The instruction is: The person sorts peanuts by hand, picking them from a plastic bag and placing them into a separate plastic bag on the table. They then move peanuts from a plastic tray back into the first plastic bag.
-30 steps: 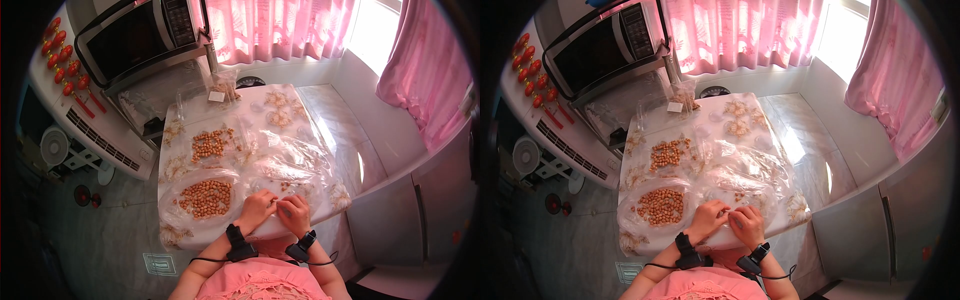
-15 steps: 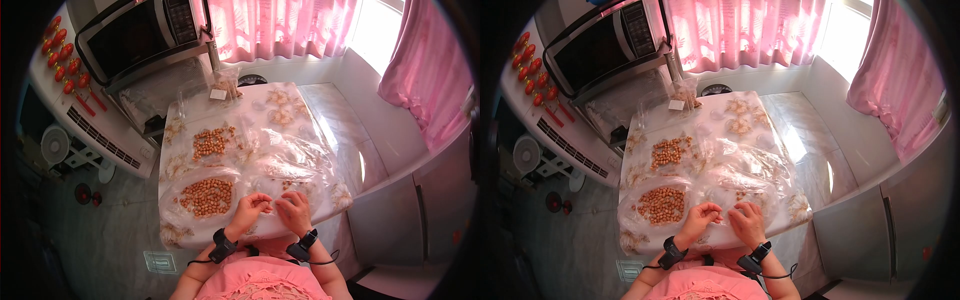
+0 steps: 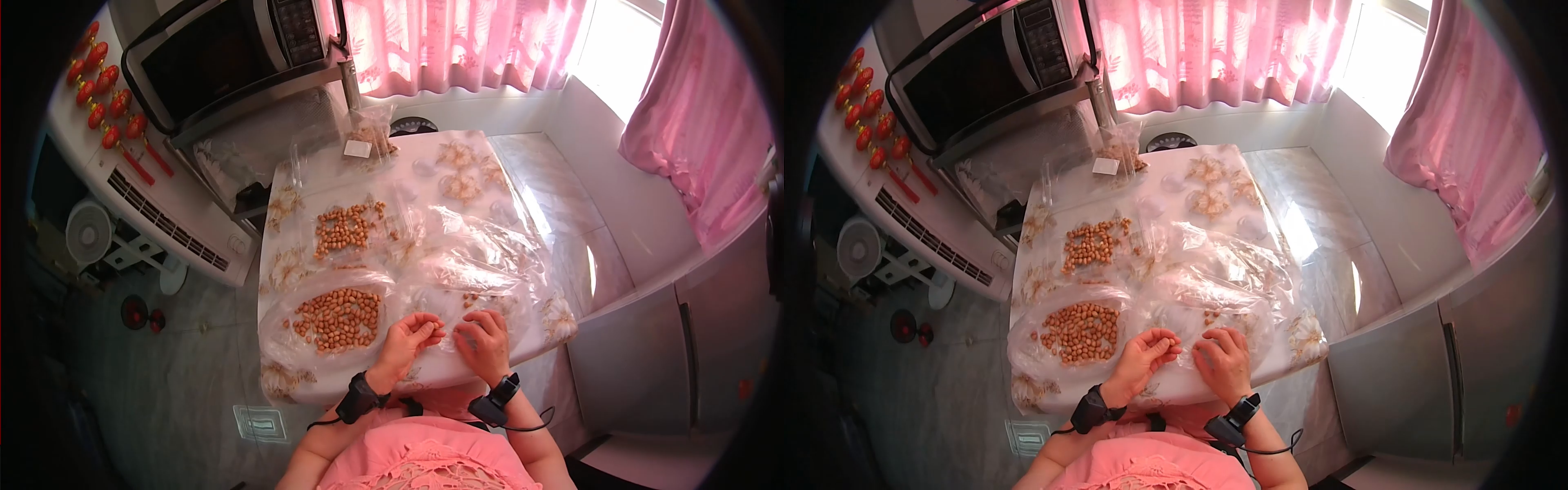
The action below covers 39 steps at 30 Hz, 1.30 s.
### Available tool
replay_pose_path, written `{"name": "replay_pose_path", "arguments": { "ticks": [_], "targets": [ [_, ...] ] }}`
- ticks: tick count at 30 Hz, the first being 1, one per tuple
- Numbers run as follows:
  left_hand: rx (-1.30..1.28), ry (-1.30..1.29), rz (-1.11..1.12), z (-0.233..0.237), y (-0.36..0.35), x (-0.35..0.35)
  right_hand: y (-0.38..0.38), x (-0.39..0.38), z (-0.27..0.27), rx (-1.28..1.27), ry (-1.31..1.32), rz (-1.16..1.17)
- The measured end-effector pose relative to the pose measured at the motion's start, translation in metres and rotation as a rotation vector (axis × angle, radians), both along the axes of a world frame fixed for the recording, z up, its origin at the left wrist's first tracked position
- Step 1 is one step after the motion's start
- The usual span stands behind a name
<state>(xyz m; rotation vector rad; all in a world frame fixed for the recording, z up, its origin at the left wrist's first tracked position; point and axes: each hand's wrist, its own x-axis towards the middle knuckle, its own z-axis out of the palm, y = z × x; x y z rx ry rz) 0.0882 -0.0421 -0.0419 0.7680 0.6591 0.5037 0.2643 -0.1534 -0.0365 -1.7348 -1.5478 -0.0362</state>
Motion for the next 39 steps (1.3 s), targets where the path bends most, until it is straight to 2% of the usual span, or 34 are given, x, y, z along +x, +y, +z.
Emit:
{"name": "replay_pose_path", "arguments": {
  "ticks": [39],
  "targets": [
    [0.012,0.012,-0.003,0.014,-0.003,0.004,0.001,-0.002,0.007,0.077,0.068,-0.033]
  ]
}}
